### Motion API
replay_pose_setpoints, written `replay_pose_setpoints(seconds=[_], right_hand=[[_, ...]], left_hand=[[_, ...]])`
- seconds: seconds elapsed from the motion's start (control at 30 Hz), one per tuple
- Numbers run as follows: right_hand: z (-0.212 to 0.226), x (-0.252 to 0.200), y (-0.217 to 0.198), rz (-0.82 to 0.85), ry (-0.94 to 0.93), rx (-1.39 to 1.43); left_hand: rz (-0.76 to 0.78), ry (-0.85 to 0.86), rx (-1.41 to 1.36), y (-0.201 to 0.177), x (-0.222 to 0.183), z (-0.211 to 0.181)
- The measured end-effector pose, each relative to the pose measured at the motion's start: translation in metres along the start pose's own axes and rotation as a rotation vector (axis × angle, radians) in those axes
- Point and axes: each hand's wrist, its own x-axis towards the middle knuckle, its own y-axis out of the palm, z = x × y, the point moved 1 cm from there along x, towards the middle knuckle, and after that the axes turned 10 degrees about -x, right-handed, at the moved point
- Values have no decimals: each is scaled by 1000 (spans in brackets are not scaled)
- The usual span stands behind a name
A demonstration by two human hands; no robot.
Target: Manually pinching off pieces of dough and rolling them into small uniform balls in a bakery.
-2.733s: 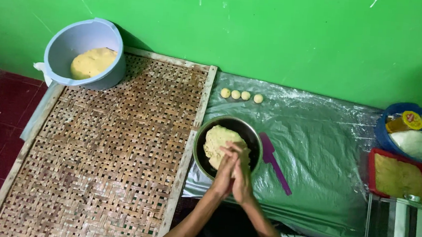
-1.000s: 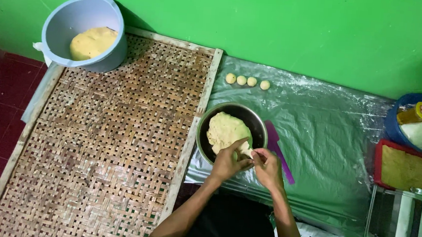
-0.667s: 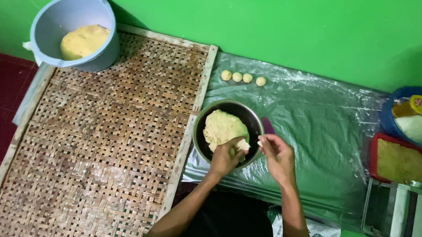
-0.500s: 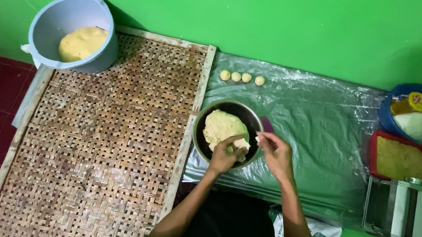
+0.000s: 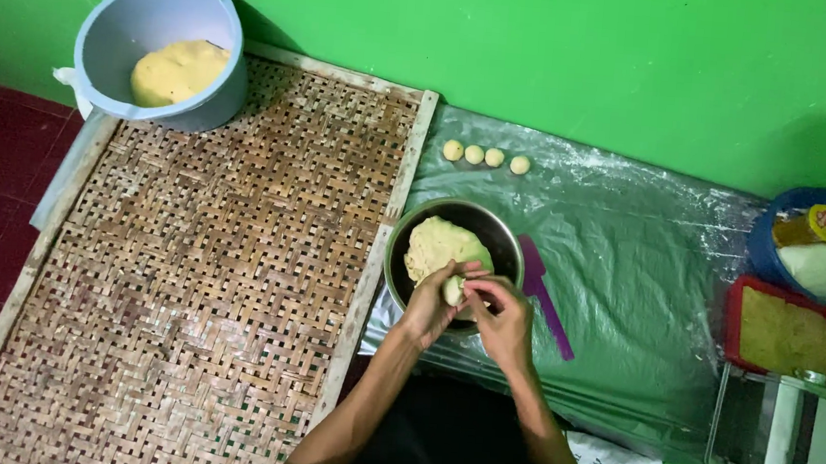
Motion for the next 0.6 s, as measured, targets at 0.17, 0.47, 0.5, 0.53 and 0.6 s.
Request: replay_pose_setpoints(seconds=[0.17, 0.47, 0.5, 0.53, 0.6], right_hand=[[-16, -11, 11, 66, -89, -195], [27, -16, 6, 305, 78, 15], [25, -18, 5, 304, 78, 14], [23, -18, 6, 279, 83, 31], [17, -18, 7, 256, 84, 50]], left_hand=[[-133, 164, 250, -17, 18, 10], [-471, 448, 248, -58, 52, 15], [-469, 447, 248, -48, 44, 11], [-465, 470, 204, -38, 37, 5], [-461, 497, 160, -27, 27, -2]])
